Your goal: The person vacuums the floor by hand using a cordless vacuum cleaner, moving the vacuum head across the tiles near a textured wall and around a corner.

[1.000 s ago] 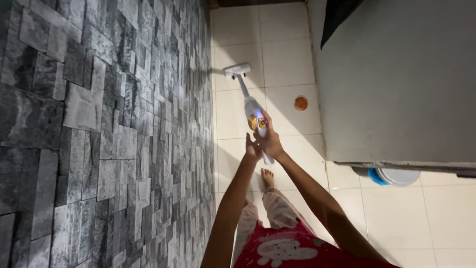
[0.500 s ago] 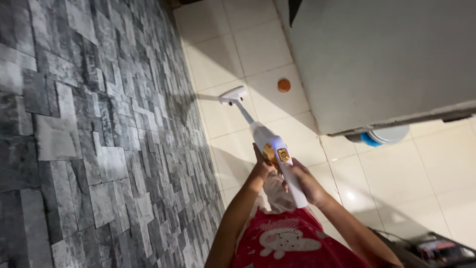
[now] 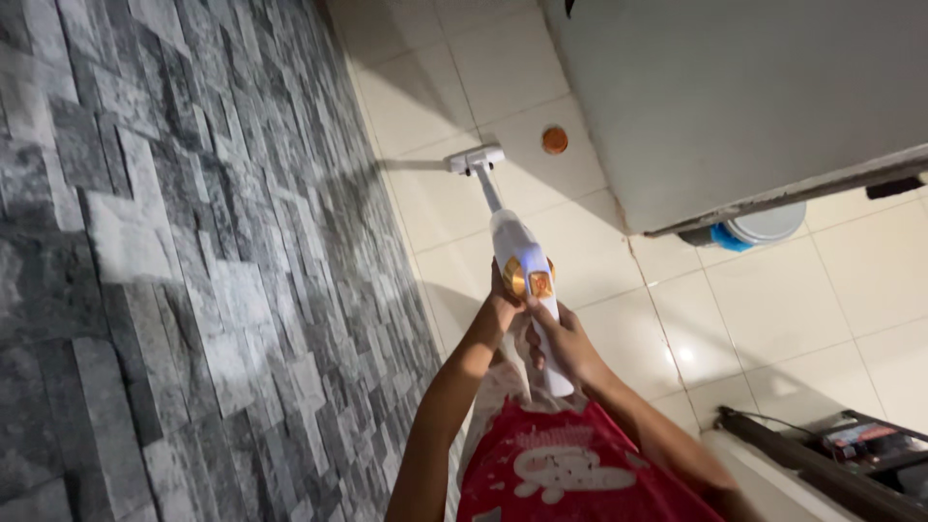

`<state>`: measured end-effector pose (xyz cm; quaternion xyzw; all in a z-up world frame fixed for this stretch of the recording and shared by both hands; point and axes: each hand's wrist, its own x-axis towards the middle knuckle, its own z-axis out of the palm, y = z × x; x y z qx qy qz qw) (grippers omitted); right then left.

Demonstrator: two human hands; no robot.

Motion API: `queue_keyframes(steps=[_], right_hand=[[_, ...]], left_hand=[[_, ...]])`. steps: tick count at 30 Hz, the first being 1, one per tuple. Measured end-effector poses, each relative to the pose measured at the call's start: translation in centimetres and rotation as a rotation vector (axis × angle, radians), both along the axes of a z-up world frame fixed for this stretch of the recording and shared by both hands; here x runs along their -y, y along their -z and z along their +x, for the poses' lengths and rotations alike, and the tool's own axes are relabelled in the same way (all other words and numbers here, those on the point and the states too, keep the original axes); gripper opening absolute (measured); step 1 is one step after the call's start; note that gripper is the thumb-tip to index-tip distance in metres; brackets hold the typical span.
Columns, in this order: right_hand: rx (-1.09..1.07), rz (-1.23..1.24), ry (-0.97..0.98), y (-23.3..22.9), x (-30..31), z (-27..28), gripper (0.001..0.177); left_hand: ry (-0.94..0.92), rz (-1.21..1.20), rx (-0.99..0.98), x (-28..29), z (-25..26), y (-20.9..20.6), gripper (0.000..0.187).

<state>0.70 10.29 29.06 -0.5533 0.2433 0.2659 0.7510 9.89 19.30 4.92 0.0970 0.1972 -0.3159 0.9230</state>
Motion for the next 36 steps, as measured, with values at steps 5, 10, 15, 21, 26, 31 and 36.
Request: queue_keyframes(steps=[5,10,15,21,26,31,36], right_hand=[[-0.016,-0.039,0.04,0.0,0.9,1.2,0.045],[-0.028,-0.039,0.063,1.5,3.4,4.3,0.047],[-0.022,-0.033,0.039,2.5,4.8,7.5,0.049],[-0.055,-0.068,0.007,2.6,5.2,9.8,0.051],[-0.083,-0.023,0.061,3.6,6.2,10.0,0.05],[-0.035,0.072,0.111,2.9,5.0,8.7,0.049],[0.068,-0.081,0.154,0.4,3.6,6.7,0.046]], left_hand=[[-0.022,0.027,0.17,1.8,3.2,1.1,0.057],[-0.068,0.043,-0.041,4.2,7.0,3.7,0.048],[-0.002,-0.175,0.072,5.2,9.6,4.5,0.057],[0.057,-0.039,-0.182,5.4,11.1,5.1,0.063],[0.066,0.022,-0.318,4.9,9.1,4.9,0.077],[0.124,0.025,-0.427,4.5,8.1,3.8,0.084],[0.281,0.061,-0.105,4.4,8.4,5.2,0.061]])
